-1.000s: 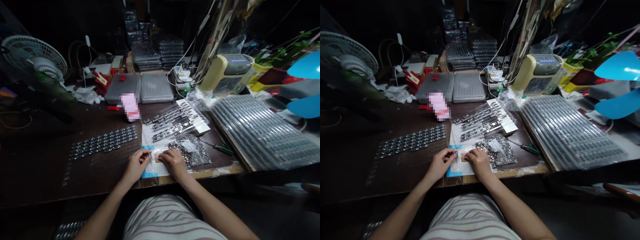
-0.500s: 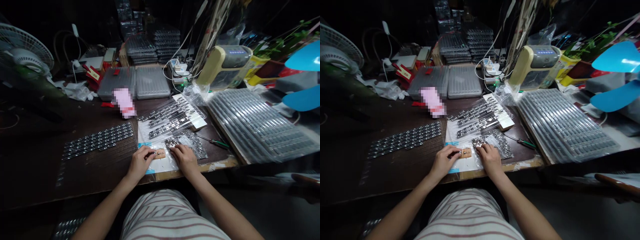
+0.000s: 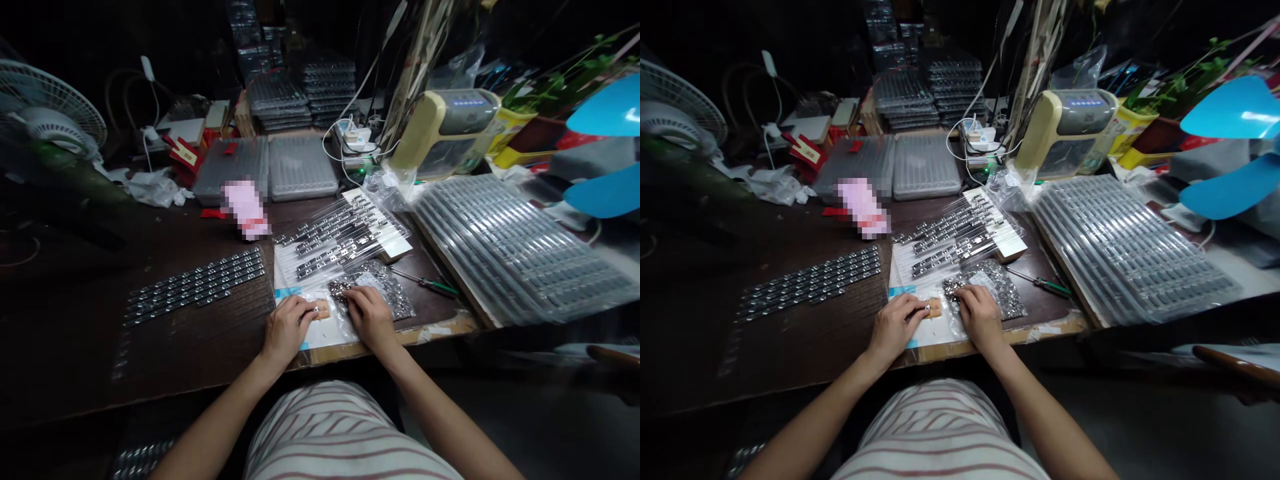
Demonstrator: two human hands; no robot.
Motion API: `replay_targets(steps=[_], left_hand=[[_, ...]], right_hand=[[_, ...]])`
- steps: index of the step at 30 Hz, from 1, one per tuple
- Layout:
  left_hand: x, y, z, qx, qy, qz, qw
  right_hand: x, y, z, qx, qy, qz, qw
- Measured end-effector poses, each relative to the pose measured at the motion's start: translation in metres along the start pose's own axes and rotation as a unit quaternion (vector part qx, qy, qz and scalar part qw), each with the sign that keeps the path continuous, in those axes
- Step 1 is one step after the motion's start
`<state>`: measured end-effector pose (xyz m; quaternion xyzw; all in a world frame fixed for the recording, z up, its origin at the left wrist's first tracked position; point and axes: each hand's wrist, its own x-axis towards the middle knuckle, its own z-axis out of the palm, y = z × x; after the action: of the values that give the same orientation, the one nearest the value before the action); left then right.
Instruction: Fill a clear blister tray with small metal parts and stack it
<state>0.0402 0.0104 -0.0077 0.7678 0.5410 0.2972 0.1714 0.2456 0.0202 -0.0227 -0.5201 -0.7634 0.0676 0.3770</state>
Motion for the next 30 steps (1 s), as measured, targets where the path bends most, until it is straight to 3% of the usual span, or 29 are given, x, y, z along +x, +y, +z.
replay_targets(steps=[8,13,15,30], left_hand=[[0.0,-0.002,0.001,-0.021,0.007,-0.001,1.0],[0.0,-0.008,-0.003,-0.112,0.115,-0.035,0.986],[0.001,-0.009,-0.005,-0.121,0.131,-0.043,0.983],[0.0,-0.009,-0.004,-0.123,0.119,-0.059,0.983]], right_hand=[[0.004,-0.013,0.001,0.06,-0.015,0.011,0.998],[0.01,-0.034,0.015,0.018,-0.058,-0.014,0.998],[0.011,-0.039,0.021,-0.011,-0.063,-0.025,0.998],[0.01,-0.041,0.02,-0.048,-0.085,-0.034,0.995]])
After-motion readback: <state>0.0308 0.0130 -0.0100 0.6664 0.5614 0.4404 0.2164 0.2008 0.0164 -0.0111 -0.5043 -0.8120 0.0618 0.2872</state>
